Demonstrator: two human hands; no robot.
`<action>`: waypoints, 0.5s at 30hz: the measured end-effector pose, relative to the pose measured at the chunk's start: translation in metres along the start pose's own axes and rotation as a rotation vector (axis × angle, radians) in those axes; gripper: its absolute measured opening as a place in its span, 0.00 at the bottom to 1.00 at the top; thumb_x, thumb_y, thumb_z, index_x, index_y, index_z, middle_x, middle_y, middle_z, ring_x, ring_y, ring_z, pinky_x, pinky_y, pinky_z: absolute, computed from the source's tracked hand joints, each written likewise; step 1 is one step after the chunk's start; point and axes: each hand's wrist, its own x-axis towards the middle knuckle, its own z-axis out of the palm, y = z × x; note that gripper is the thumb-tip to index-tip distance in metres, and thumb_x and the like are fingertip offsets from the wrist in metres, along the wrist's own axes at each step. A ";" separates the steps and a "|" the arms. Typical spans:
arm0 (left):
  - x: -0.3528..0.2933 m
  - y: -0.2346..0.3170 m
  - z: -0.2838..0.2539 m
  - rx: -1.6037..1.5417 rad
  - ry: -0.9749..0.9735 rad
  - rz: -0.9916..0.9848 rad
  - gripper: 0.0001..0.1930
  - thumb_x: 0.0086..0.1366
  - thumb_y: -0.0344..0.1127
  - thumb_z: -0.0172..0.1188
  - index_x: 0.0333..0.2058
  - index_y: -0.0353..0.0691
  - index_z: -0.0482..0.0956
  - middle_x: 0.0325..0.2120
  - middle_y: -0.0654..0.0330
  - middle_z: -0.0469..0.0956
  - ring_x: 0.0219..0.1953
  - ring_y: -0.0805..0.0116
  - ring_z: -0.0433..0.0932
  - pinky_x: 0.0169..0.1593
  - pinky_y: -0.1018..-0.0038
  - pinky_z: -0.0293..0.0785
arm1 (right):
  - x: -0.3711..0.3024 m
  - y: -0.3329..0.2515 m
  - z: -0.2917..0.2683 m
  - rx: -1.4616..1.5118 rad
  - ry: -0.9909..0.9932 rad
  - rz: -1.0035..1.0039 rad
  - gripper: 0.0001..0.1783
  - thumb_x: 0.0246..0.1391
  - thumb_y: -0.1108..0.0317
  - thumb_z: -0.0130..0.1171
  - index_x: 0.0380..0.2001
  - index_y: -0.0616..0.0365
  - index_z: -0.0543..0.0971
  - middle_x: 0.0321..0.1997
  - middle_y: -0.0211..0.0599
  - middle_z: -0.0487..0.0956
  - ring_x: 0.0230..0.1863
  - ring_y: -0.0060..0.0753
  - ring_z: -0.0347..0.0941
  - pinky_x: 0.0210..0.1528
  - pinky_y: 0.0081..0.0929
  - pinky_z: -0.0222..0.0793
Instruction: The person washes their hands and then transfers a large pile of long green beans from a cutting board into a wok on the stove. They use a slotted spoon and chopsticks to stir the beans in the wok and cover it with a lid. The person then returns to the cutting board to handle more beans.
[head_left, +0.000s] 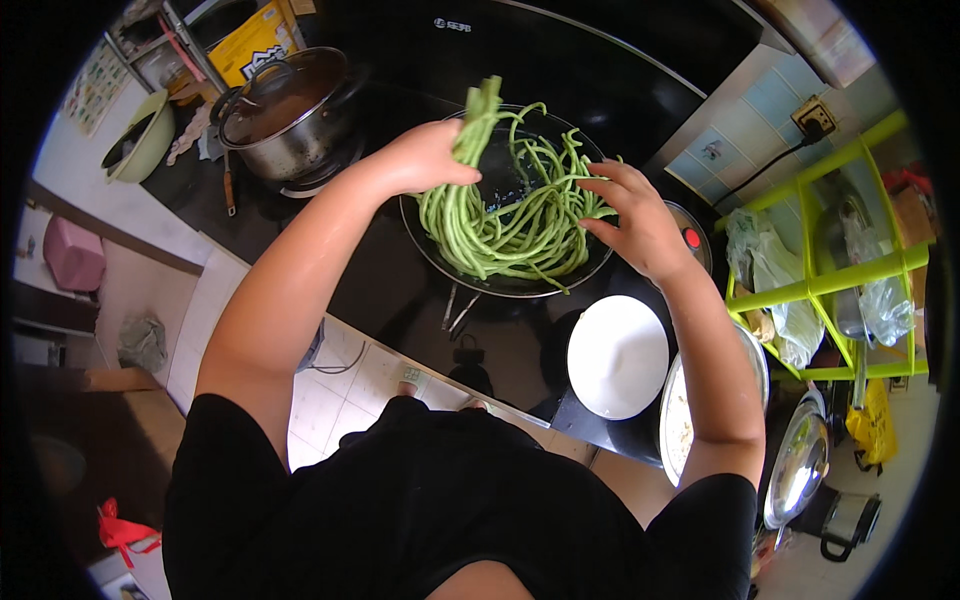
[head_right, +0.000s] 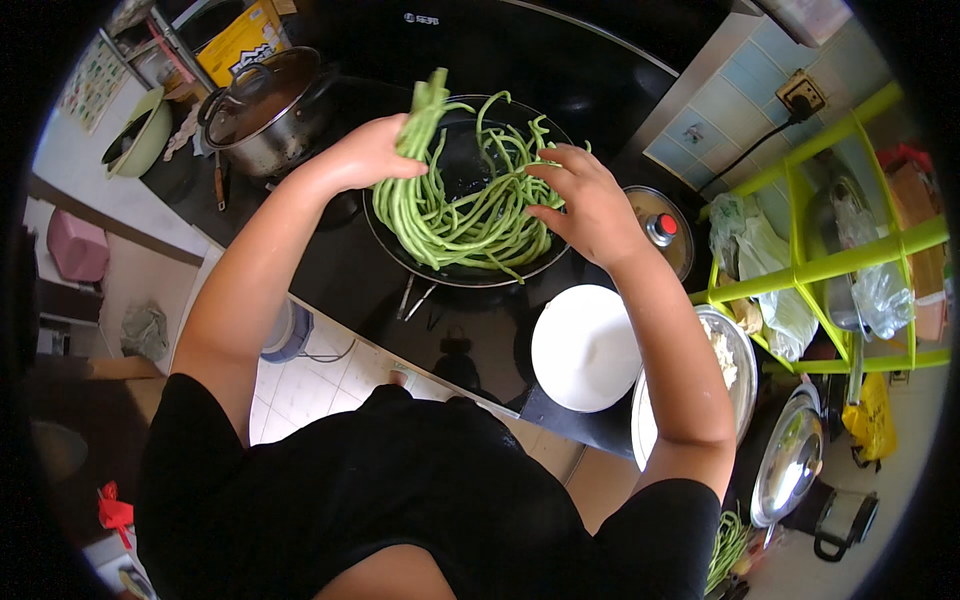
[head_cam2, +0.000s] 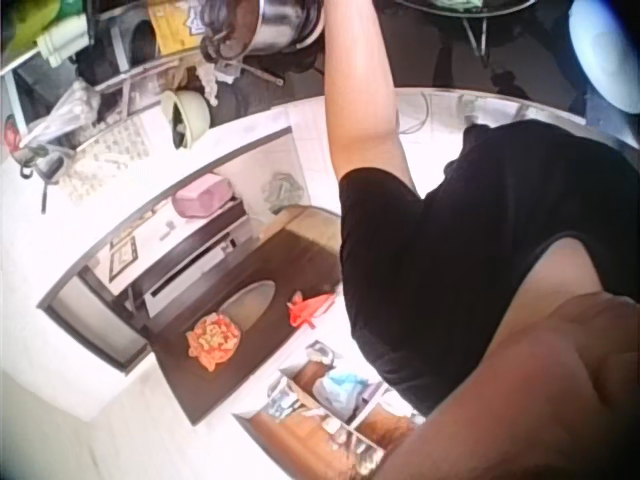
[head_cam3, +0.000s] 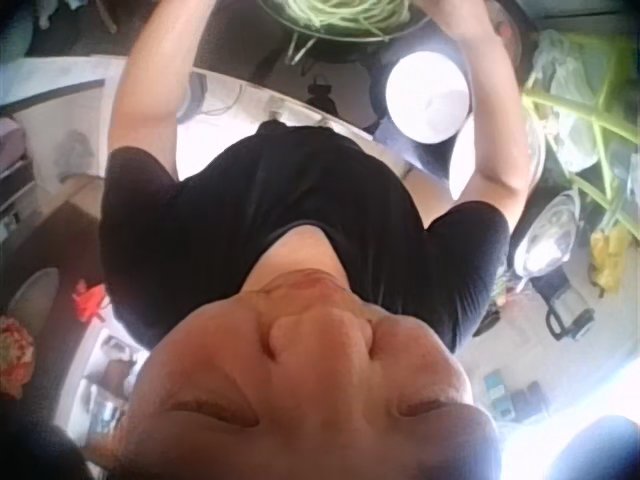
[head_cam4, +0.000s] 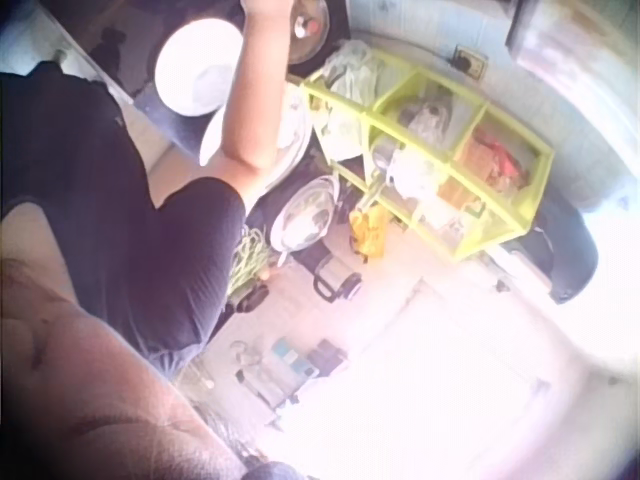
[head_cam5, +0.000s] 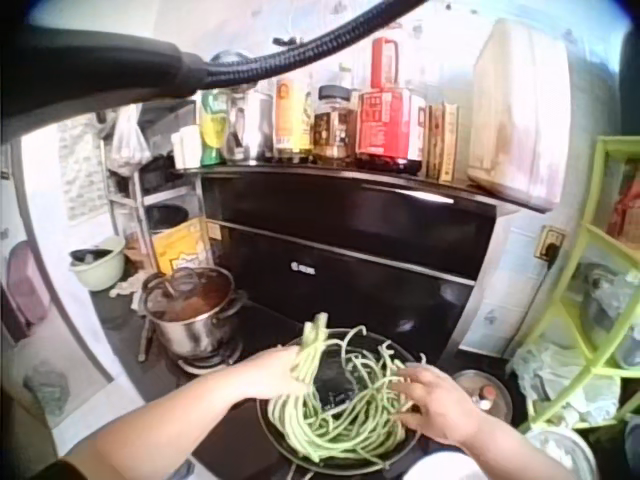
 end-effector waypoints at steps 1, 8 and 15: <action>0.011 0.000 0.003 0.042 -0.053 0.007 0.22 0.46 0.38 0.66 0.38 0.33 0.71 0.30 0.53 0.74 0.34 0.63 0.74 0.39 0.71 0.70 | -0.004 -0.008 -0.003 0.043 0.027 0.068 0.23 0.39 0.67 0.67 0.43 0.54 0.76 0.52 0.41 0.70 0.53 0.47 0.66 0.54 0.36 0.64; 0.062 -0.039 0.020 0.613 0.042 0.203 0.33 0.43 0.49 0.69 0.43 0.31 0.71 0.40 0.47 0.71 0.40 0.52 0.73 0.42 0.63 0.71 | -0.037 -0.080 -0.001 0.092 0.084 0.222 0.22 0.41 0.70 0.66 0.43 0.56 0.75 0.51 0.41 0.71 0.52 0.47 0.67 0.51 0.34 0.66; 0.066 -0.067 0.013 0.434 0.165 0.408 0.23 0.49 0.38 0.65 0.42 0.34 0.71 0.37 0.48 0.74 0.40 0.49 0.73 0.42 0.62 0.71 | -0.079 -0.151 0.017 0.139 0.178 0.544 0.17 0.43 0.72 0.64 0.40 0.59 0.76 0.50 0.42 0.73 0.53 0.45 0.68 0.53 0.33 0.63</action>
